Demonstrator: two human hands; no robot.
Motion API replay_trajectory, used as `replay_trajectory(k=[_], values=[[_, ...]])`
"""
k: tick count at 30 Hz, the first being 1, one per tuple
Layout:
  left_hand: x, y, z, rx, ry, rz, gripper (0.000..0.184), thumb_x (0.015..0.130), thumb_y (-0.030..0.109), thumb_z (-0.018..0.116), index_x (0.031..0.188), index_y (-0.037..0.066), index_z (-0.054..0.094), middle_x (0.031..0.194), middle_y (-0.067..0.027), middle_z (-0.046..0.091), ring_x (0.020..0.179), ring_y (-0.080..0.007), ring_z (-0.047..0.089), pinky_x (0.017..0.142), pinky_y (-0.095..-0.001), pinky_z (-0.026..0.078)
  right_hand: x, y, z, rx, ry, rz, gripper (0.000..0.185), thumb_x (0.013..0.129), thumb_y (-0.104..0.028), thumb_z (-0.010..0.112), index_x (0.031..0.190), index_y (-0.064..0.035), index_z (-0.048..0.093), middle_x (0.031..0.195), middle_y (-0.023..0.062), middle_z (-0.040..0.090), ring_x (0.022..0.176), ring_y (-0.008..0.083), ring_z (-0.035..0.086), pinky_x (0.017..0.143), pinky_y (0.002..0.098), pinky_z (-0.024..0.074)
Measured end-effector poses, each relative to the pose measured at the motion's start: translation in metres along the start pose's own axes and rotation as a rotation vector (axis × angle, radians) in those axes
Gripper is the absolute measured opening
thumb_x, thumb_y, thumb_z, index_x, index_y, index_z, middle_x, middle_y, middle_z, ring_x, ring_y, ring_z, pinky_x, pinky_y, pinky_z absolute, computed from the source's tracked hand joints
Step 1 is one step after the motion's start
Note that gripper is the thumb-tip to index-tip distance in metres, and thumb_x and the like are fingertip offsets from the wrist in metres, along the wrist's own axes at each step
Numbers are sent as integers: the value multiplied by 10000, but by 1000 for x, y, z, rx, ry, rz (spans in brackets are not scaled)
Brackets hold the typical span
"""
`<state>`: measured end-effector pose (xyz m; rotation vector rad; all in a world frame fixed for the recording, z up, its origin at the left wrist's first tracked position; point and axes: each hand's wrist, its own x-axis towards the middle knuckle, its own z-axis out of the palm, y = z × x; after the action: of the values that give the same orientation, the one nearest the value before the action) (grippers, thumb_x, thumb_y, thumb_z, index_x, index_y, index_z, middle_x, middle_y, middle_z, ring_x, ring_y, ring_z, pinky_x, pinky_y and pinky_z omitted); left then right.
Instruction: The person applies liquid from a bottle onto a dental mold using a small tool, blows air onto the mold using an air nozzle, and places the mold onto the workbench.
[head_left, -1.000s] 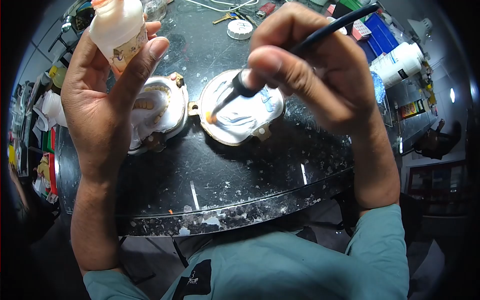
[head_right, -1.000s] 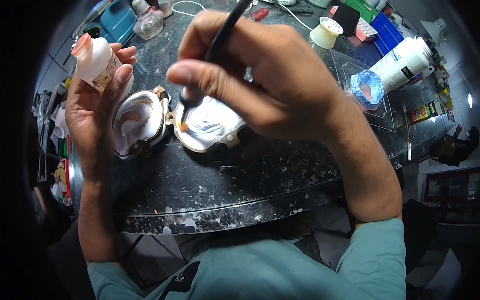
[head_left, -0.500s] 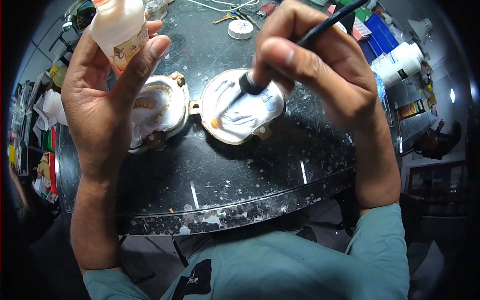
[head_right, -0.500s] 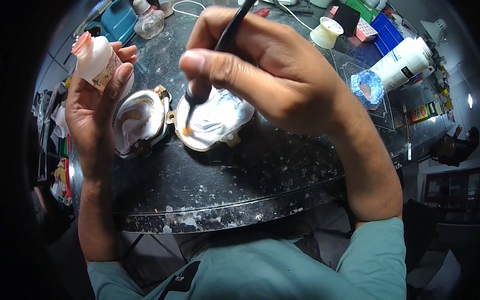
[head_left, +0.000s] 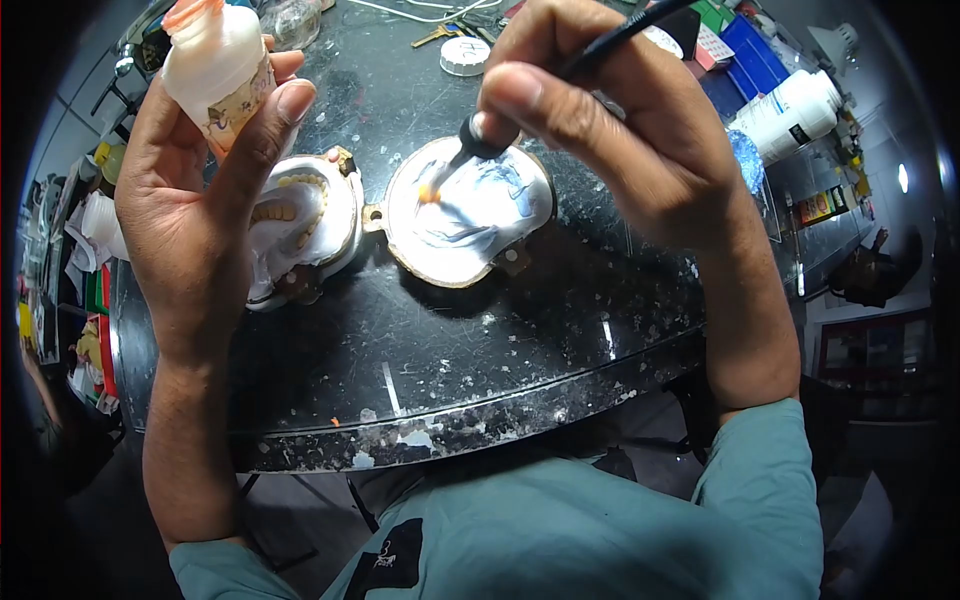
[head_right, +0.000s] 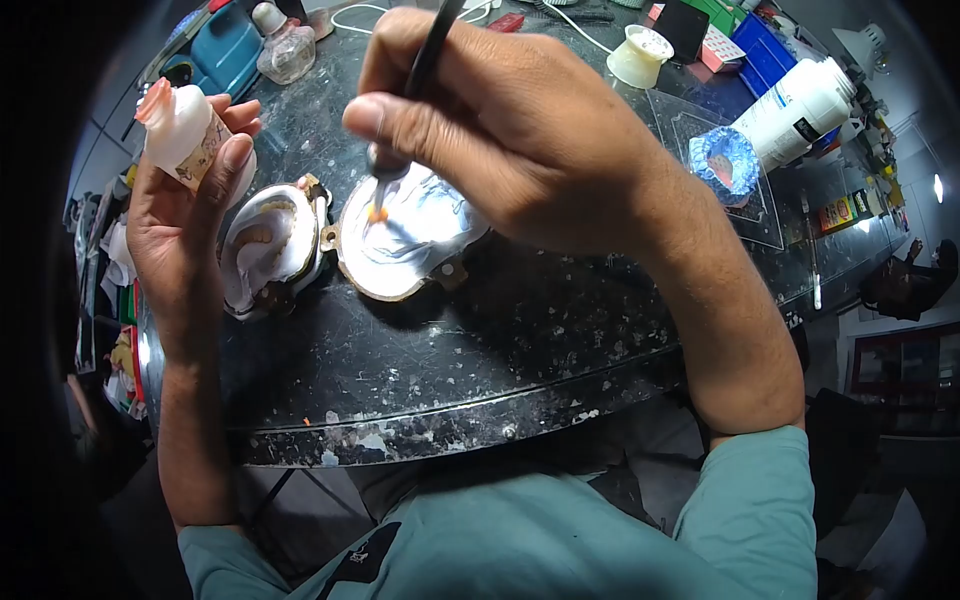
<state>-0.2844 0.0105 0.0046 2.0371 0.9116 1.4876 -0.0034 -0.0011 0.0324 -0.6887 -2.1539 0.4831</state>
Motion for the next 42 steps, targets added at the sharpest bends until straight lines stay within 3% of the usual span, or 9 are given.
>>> replay_trajectory(k=[9,12,15,20,23,24,28,35,42], values=[[0,4,2,-34,11,-35,404,980,129,708,1333,-17,578,1237,-170,693,1180,-212,657,1071,-353,488,1,-6,1,59,-82,-48,198,1031,-246,646,1018,-52,612,754,42,629,739,149,676,666,319,518],[-1,3,-1,-22,-3,-24,404,983,137,705,1333,-19,578,1245,-172,692,1184,-214,657,1083,-361,479,-3,-2,1,419,-33,30,212,1029,-245,653,1056,-38,618,778,43,641,766,128,677,680,314,526],[0,3,-1,-3,-13,-18,403,989,143,697,1336,-23,575,1253,-176,691,1192,-218,656,1094,-372,471,-1,2,-6,101,-35,-85,232,1036,-252,644,1099,-31,615,842,52,671,772,124,678,683,301,528],[-1,2,1,-18,-8,-15,403,997,152,685,1340,-28,572,1266,-183,688,1209,-229,652,1101,-382,469,9,-29,-31,283,-367,340,196,1050,-186,566,1091,-2,619,850,95,670,725,193,653,640,334,507],[-1,4,2,-10,-12,-25,414,996,166,687,1344,-27,572,1268,-187,687,1217,-233,650,1106,-390,468,5,-15,-32,334,-376,174,207,1038,-186,566,1122,-1,603,906,93,682,804,206,668,725,319,529],[-2,4,1,2,-17,-21,418,996,171,689,1345,-26,571,1268,-189,687,1221,-234,649,1109,-393,467,5,-36,-24,114,-281,185,205,1040,-186,569,1124,-3,604,916,94,686,827,204,672,748,319,531],[-1,4,1,27,-21,-17,427,995,183,692,1348,-26,571,1266,-191,688,1227,-236,648,1114,-404,466,1,-42,-22,-8,-161,196,256,1043,-255,585,1157,-27,602,974,95,701,894,213,683,810,330,536],[-2,4,2,10,-7,-16,425,996,192,693,1342,-26,576,1268,-190,688,1231,-236,646,1114,-404,468,1,-20,-28,149,-209,81,162,1023,-171,580,1095,-26,575,801,84,644,710,196,642,663,331,498],[-2,4,1,21,-16,-15,433,993,202,698,1343,-23,578,1268,-190,689,1229,-236,648,1118,-403,464,-6,-10,-12,98,-121,-56,147,1015,-148,583,1074,-13,580,789,69,635,692,161,617,641,309,486]])
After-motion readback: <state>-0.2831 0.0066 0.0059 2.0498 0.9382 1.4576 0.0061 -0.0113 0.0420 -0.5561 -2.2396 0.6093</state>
